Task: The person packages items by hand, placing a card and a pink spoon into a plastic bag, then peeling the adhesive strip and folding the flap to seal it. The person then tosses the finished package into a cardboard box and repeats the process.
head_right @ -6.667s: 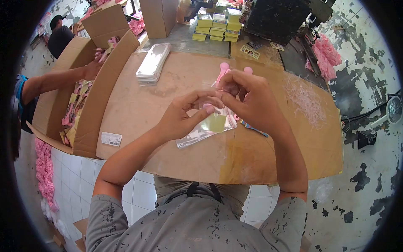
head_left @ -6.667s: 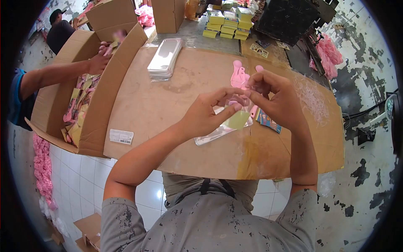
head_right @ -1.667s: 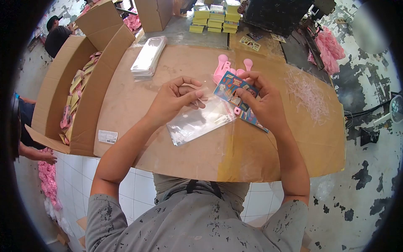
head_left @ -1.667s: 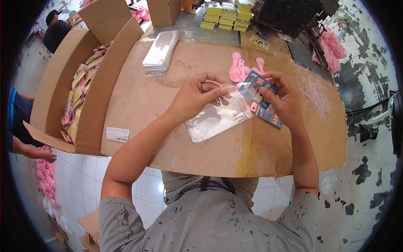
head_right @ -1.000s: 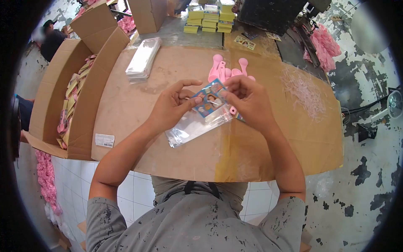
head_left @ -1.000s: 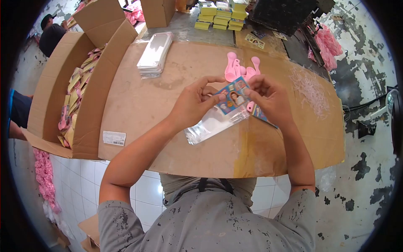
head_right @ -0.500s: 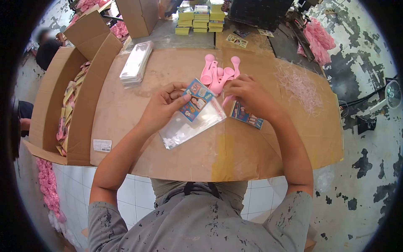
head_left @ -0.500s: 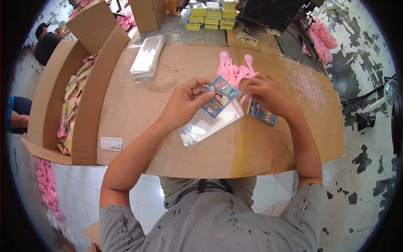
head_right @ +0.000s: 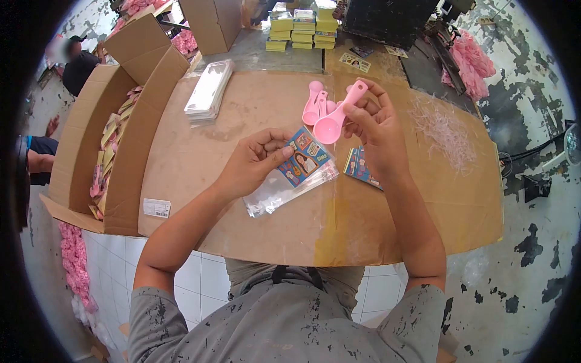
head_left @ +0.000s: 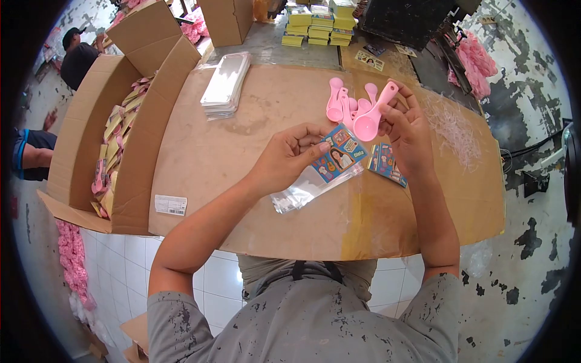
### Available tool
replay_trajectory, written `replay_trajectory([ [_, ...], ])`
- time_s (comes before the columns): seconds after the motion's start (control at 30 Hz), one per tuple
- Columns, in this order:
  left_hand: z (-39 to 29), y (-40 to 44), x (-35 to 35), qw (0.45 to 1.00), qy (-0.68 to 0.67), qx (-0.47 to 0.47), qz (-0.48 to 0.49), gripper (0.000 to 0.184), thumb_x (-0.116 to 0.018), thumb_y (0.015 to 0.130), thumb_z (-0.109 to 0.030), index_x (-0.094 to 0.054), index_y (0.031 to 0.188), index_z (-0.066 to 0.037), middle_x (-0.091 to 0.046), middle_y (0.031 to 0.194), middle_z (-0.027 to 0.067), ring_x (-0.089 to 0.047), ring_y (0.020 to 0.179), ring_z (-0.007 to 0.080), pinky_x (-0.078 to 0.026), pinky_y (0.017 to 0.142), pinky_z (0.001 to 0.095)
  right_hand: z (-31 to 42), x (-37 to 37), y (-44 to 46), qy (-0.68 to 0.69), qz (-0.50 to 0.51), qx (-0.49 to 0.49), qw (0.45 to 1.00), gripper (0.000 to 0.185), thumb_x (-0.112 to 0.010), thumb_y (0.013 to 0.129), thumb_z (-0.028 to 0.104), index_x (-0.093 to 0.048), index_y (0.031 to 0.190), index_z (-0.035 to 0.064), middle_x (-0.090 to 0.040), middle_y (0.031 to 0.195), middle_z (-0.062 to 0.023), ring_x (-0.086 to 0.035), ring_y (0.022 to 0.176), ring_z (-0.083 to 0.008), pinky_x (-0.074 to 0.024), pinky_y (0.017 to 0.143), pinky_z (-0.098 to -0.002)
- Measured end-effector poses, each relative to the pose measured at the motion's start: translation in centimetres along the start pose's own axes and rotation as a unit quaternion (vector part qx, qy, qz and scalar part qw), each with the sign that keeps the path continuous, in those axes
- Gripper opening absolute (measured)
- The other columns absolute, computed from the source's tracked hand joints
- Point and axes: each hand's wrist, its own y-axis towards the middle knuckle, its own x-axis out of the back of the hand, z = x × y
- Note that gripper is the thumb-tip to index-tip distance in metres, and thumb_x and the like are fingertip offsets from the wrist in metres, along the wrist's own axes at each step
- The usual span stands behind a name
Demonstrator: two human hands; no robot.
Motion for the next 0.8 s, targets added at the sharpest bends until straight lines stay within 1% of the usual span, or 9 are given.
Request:
replay_trajectory([
  [0.07, 0.1, 0.0, 0.1, 1.000, 0.011, 0.005, -0.003, 0.027, -0.064, 0.105, -0.012, -0.062, 0.128, 0.003, -0.074, 0.115, 0.0079, -0.070, 0.099, 0.0098, -0.058, 0.087, 0.0263, -0.5, -0.1, 0.0, -0.019, 0.005, -0.002, 1.000, 0.055, -0.072, 0.096, 0.009, -0.045, 0.144, 0.0019, -0.069, 0.106, -0.0068, -0.065, 0.083, -0.0108, -0.0516, 0.069, -0.0252],
  [0.17, -0.2, -0.1, -0.1, 1.000, 0.017, 0.016, -0.005, 0.027, -0.064, 0.105, -0.012, -0.063, 0.128, 0.003, -0.074, 0.114, 0.0080, -0.071, 0.099, 0.0100, -0.059, 0.085, 0.0262, -1.1, -0.2, -0.2, -0.006, 0.002, -0.016, 1.000, 0.058, -0.073, 0.095, 0.007, -0.044, 0.146, 0.0027, -0.068, 0.105, -0.0072, -0.065, 0.083, -0.0108, -0.0517, 0.069, -0.0246],
  [0.3, -0.5, -0.2, -0.4, 0.999, 0.004, 0.036, -0.005, 0.029, -0.065, 0.105, -0.012, -0.062, 0.129, 0.003, -0.075, 0.114, 0.0087, -0.071, 0.099, 0.0102, -0.059, 0.085, 0.0259, -0.7, -1.2, -0.8, -0.069, 0.016, 0.028, 0.997, 0.061, -0.073, 0.094, 0.002, -0.043, 0.147, 0.0020, -0.067, 0.105, -0.0079, -0.068, 0.087, -0.0126, -0.0531, 0.069, -0.0255],
  [0.37, -0.2, -0.2, -0.6, 0.999, 0.006, 0.036, -0.018, 0.031, -0.064, 0.106, -0.013, -0.061, 0.131, 0.005, -0.076, 0.111, 0.0091, -0.071, 0.098, 0.0094, -0.059, 0.083, 0.0257, -0.7, -1.9, -1.3, -0.108, 0.019, 0.057, 0.992, 0.061, -0.073, 0.093, 0.000, -0.043, 0.147, 0.0023, -0.066, 0.106, -0.0082, -0.069, 0.088, -0.0136, -0.0539, 0.069, -0.0263],
  [0.47, -0.3, -0.2, -0.5, 0.998, 0.013, 0.052, -0.033, 0.033, -0.064, 0.105, -0.013, -0.061, 0.133, 0.005, -0.076, 0.111, 0.0099, -0.071, 0.097, 0.0096, -0.059, 0.082, 0.0250, -2.0, -2.3, -2.0, -0.115, 0.025, 0.134, 0.984, 0.061, -0.071, 0.094, -0.002, -0.043, 0.148, 0.0040, -0.066, 0.109, -0.0086, -0.070, 0.089, -0.0146, -0.0542, 0.068, -0.0265],
  [0.57, -0.1, 0.1, -0.3, 0.998, 0.020, 0.048, -0.039, 0.033, -0.064, 0.105, -0.013, -0.062, 0.133, 0.005, -0.077, 0.111, 0.0097, -0.072, 0.095, 0.0094, -0.059, 0.081, 0.0241, -0.8, -2.3, -1.8, -0.139, -0.018, 0.159, 0.977, 0.063, -0.070, 0.093, -0.004, -0.043, 0.149, 0.0061, -0.065, 0.111, -0.0088, -0.070, 0.090, -0.0143, -0.0554, 0.070, -0.0269],
  [0.67, -0.6, -0.4, -0.5, 0.998, 0.013, 0.047, -0.036, 0.033, -0.065, 0.105, -0.013, -0.063, 0.132, 0.004, -0.077, 0.110, 0.0086, -0.071, 0.094, 0.0084, -0.059, 0.079, 0.0232, 0.1, -1.5, -1.2, -0.107, 0.010, 0.093, 0.990, 0.064, -0.072, 0.092, -0.007, -0.044, 0.148, 0.0052, -0.065, 0.111, -0.0085, -0.070, 0.092, -0.0143, -0.0569, 0.073, -0.0273],
  [0.77, -0.9, -0.2, -0.8, 1.000, 0.010, 0.021, -0.020, 0.033, -0.065, 0.105, -0.014, -0.064, 0.132, 0.004, -0.077, 0.109, 0.0074, -0.070, 0.093, 0.0074, -0.058, 0.079, 0.0224, -1.2, -1.6, -1.6, -0.102, 0.029, 0.062, 0.992, 0.060, -0.072, 0.092, -0.006, -0.045, 0.146, 0.0041, -0.066, 0.111, -0.0086, -0.071, 0.093, -0.0142, -0.0576, 0.077, -0.0281],
  [0.8, -0.8, -0.2, -0.7, 1.000, 0.010, 0.009, -0.016, 0.033, -0.066, 0.105, -0.014, -0.064, 0.132, 0.004, -0.077, 0.109, 0.0070, -0.070, 0.093, 0.0071, -0.057, 0.079, 0.0222, -1.3, -1.9, -1.6, -0.100, 0.029, 0.073, 0.992, 0.059, -0.072, 0.093, -0.005, -0.045, 0.146, 0.0038, -0.066, 0.110, -0.0086, -0.071, 0.094, -0.0142, -0.0572, 0.077, -0.0282],
])
